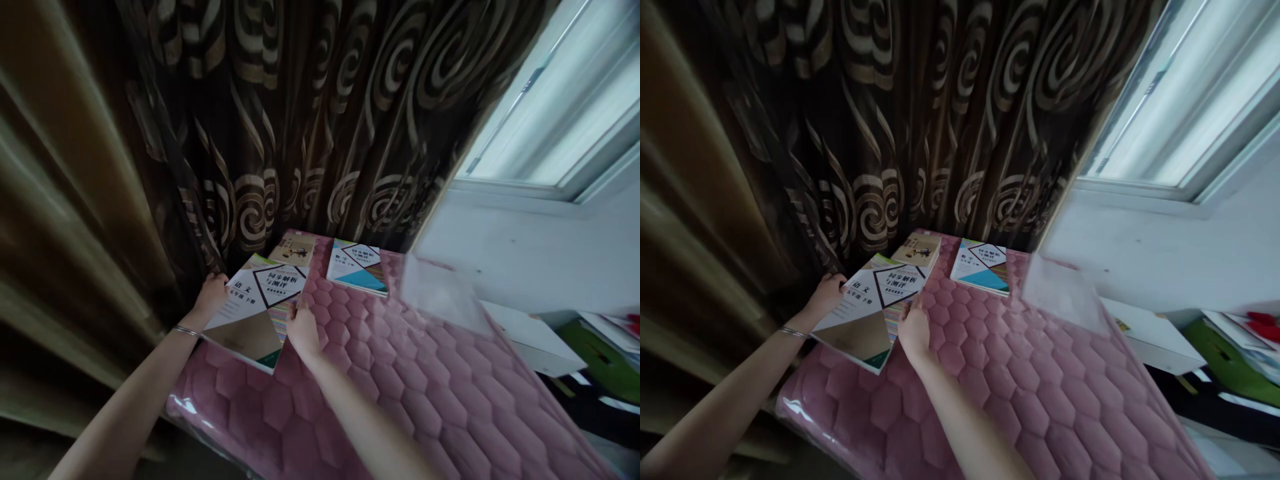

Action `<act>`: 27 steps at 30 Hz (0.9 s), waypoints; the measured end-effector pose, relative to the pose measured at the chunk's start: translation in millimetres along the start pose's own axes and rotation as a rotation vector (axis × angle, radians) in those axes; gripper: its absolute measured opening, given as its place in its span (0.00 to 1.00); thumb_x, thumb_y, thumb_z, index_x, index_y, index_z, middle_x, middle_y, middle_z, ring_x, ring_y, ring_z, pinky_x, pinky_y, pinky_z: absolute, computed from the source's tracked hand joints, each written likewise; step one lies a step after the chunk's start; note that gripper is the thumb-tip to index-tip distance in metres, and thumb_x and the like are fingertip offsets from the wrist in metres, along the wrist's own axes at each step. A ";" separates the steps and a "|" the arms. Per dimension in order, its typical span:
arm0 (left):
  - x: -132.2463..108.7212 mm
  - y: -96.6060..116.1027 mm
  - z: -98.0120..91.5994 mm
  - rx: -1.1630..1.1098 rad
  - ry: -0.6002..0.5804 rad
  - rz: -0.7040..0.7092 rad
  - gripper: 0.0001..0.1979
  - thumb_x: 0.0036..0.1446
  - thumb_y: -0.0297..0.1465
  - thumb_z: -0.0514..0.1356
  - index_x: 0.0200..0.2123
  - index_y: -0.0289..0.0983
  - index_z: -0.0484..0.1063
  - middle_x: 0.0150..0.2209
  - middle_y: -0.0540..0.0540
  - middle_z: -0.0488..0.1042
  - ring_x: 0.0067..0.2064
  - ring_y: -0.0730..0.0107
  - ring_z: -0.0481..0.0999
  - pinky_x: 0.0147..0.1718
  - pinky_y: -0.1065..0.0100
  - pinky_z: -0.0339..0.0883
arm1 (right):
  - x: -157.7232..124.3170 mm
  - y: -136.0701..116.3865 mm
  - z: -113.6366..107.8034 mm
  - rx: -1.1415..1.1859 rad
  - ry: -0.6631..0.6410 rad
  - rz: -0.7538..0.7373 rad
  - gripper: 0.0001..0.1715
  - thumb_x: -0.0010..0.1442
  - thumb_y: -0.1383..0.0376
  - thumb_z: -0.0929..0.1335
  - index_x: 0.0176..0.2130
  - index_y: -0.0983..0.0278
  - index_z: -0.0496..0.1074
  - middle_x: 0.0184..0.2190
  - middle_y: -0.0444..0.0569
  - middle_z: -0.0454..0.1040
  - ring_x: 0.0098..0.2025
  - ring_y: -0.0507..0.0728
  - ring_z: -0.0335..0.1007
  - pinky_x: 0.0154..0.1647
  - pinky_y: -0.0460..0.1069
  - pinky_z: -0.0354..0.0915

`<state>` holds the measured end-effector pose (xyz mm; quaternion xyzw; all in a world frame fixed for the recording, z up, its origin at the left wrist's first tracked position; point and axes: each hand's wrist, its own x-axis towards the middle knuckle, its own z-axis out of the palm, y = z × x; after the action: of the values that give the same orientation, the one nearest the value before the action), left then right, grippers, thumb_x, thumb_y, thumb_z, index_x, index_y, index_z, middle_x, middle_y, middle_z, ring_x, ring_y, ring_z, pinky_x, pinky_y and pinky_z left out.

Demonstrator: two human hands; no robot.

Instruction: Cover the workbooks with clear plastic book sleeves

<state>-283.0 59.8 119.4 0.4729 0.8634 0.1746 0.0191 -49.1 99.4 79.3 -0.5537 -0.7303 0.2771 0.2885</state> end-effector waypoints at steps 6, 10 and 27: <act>-5.5 -10.7 1.5 -0.019 -0.059 -0.014 0.15 0.62 0.32 0.54 0.49 0.36 0.75 0.45 0.40 0.79 0.46 0.63 0.78 0.45 0.69 0.68 | -2.9 -7.1 -5.4 -0.092 -0.056 0.036 0.23 0.67 0.68 0.58 0.59 0.73 0.62 0.42 0.63 0.78 0.44 0.62 0.78 0.40 0.49 0.67; -8.4 -11.2 5.1 -0.018 -0.084 -0.024 0.17 0.64 0.32 0.51 0.51 0.34 0.73 0.46 0.39 0.80 0.46 0.63 0.79 0.43 0.70 0.68 | 0.4 -8.2 -10.1 -0.106 -0.071 0.045 0.21 0.68 0.68 0.58 0.57 0.72 0.65 0.43 0.62 0.78 0.45 0.61 0.77 0.41 0.48 0.67; -13.8 -0.6 6.3 0.058 -0.100 0.031 0.22 0.65 0.28 0.43 0.50 0.32 0.75 0.47 0.34 0.78 0.47 0.57 0.78 0.45 0.66 0.67 | -4.0 5.8 7.5 0.053 -0.074 0.028 0.26 0.67 0.67 0.56 0.61 0.72 0.62 0.42 0.63 0.79 0.45 0.61 0.77 0.44 0.51 0.67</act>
<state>-274.6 49.9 111.5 0.4945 0.8588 0.1258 0.0455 -49.9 96.3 69.5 -0.5453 -0.7251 0.3208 0.2720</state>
